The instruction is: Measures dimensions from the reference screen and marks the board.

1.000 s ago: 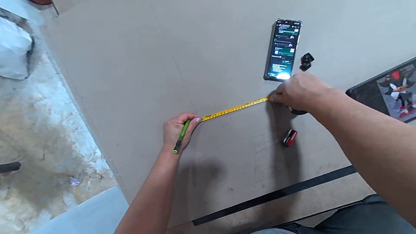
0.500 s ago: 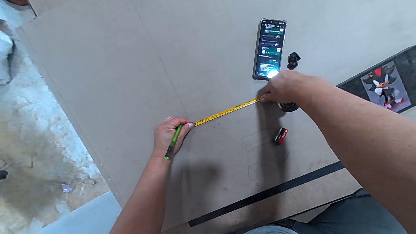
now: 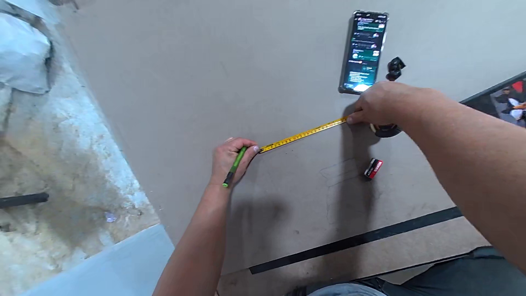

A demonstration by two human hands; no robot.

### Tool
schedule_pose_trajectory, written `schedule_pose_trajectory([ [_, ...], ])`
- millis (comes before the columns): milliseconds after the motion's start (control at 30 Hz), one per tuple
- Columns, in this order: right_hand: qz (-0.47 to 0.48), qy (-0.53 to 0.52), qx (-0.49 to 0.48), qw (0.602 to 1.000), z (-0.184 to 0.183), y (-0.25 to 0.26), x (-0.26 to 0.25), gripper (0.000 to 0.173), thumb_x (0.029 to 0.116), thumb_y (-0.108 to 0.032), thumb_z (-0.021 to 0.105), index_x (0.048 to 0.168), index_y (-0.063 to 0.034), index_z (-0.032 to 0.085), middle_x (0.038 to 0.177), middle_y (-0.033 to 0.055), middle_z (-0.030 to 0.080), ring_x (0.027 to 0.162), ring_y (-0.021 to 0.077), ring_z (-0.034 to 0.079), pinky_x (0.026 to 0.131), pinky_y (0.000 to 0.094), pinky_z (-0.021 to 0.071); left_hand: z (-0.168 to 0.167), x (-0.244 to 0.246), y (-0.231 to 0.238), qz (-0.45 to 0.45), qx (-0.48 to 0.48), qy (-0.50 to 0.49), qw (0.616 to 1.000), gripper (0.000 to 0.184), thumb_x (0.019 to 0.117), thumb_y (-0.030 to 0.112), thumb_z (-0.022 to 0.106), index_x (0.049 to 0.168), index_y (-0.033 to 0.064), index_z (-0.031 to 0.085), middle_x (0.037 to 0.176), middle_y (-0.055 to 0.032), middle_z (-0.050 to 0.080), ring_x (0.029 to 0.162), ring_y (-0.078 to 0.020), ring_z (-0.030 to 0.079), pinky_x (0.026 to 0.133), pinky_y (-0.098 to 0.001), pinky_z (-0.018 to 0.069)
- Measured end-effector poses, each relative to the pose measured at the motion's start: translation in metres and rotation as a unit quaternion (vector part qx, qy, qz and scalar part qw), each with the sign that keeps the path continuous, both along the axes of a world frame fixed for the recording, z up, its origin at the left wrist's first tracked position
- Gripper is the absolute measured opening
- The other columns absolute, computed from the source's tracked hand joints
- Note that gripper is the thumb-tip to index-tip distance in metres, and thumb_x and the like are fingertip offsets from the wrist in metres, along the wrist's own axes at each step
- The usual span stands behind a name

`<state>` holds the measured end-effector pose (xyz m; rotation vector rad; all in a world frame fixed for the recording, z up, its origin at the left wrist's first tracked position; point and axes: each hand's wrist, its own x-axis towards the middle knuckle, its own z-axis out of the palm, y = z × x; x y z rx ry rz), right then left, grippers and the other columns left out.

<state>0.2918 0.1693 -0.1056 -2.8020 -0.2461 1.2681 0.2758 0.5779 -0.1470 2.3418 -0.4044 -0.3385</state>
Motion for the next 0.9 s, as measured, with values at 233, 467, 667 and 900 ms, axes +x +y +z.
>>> schedule_pose_trajectory([
  [233,0.008,-0.001,-0.005,1.0,-0.003,-0.001,0.002,0.052,0.1042,-0.054,0.051,0.092,-0.01,0.075,0.091,0.0158,0.07,0.096,0.038,0.068,0.083,0.0638,0.0504,0.0,0.002,-0.001,0.011,0.011,0.021,1.0,0.017,0.0971,0.03,0.071,0.103,0.0157,0.078,0.095,0.0018,0.074,0.084,-0.0049,0.067,0.079,-0.0276,0.0549],
  [467,-0.001,0.0,-0.009,1.0,-0.001,0.001,0.002,0.052,0.1042,-0.054,0.051,0.091,-0.0096,0.075,0.089,0.0167,0.07,0.094,0.0389,0.067,0.081,0.0645,0.0498,-0.001,0.003,0.001,0.005,0.023,0.014,1.0,0.019,0.0943,0.033,0.074,0.1,0.0155,0.078,0.096,0.0006,0.074,0.087,-0.0071,0.067,0.08,-0.0312,0.0555],
  [667,0.017,0.004,-0.009,1.0,0.0,-0.001,0.003,0.053,0.1049,-0.054,0.049,0.095,-0.0088,0.075,0.091,0.0186,0.07,0.096,0.0405,0.067,0.082,0.0665,0.0489,-0.004,0.005,0.001,-0.01,0.036,0.016,0.999,0.02,0.0954,0.036,0.073,0.099,0.017,0.078,0.094,0.0018,0.073,0.086,-0.0066,0.066,0.079,-0.0294,0.054],
  [900,0.005,-0.004,-0.015,1.0,-0.002,0.001,0.002,0.056,0.1024,-0.059,0.051,0.091,-0.0089,0.074,0.091,0.0188,0.069,0.096,0.0417,0.067,0.081,0.0673,0.0503,0.013,-0.004,-0.007,0.019,-0.022,0.024,0.999,0.033,0.0996,0.034,0.065,0.124,0.0129,0.07,0.096,-0.0007,0.072,0.079,-0.0065,0.066,0.072,-0.0296,0.0572],
])
